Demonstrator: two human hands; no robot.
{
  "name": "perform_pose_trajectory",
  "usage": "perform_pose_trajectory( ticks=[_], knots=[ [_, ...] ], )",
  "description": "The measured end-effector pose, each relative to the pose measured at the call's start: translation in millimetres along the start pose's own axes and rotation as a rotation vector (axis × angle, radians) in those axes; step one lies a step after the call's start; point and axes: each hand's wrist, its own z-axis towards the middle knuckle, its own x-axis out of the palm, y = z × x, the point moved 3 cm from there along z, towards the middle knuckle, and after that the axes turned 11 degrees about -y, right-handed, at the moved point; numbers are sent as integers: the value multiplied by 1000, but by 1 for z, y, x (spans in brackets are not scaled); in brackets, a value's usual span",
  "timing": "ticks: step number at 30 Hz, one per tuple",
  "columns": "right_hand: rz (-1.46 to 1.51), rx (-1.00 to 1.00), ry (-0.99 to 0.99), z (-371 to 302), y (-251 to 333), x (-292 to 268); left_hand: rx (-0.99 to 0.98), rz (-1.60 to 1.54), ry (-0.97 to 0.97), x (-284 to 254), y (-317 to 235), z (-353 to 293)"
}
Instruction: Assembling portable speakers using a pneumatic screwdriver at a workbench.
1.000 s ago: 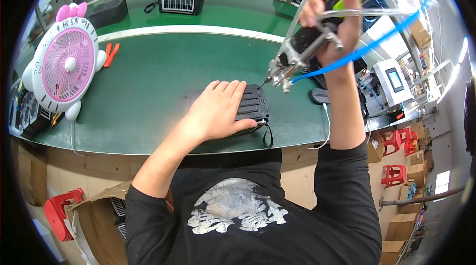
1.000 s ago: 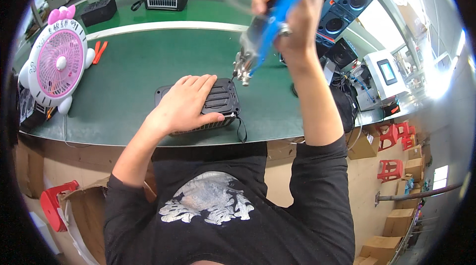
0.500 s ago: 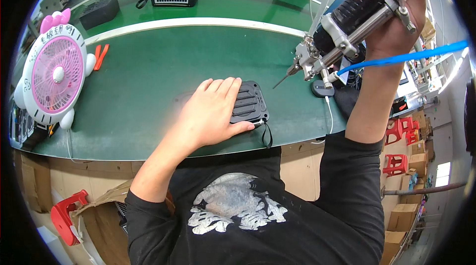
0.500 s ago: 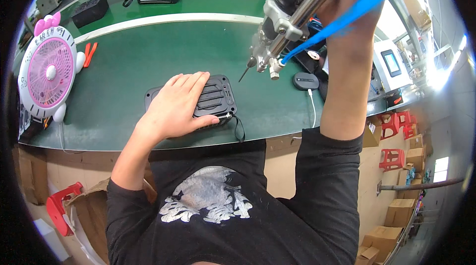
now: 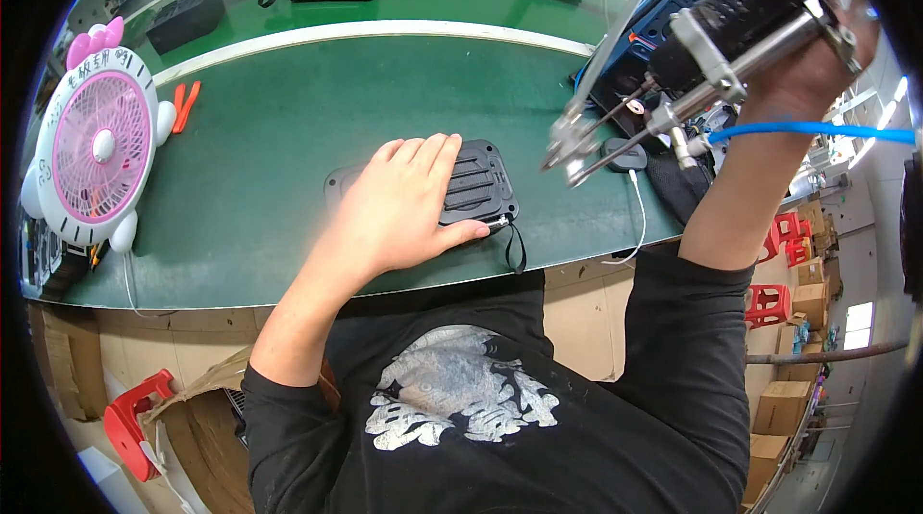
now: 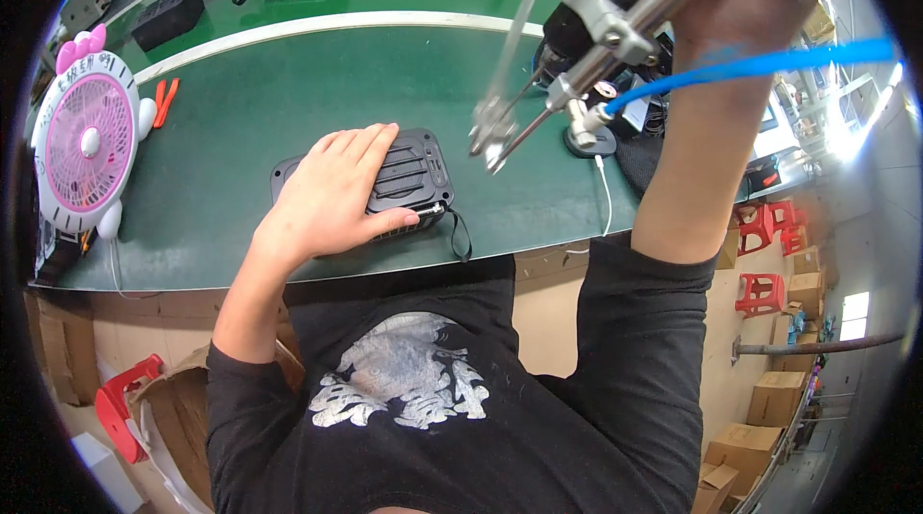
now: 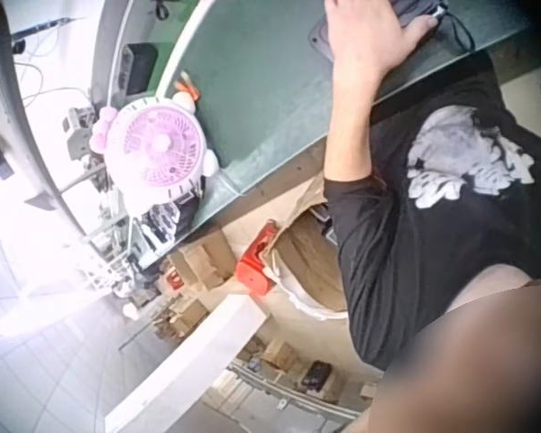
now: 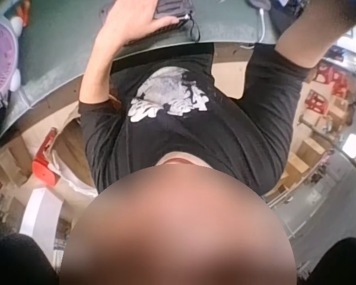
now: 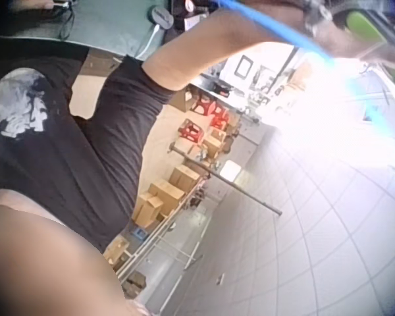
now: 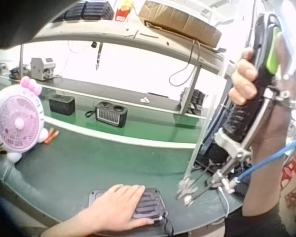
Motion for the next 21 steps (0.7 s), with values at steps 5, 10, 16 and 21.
perform_pose_trajectory(
  ticks=[5, 10, 16, 21],
  knots=[
    [44, 94, 119, 5, 14, 1, -6, -20, -15, 1, 1, -1],
    [63, 194, 209, -9, 6, 1, 12, -26, -50, 1, 0, -1],
    [70, 278, 256, -26, -1, -1, 18, -31, -71, 2, 1, -2],
    [71, 313, 275, -36, -5, -3, 22, -35, -75, 0, 0, -1]
  ],
)
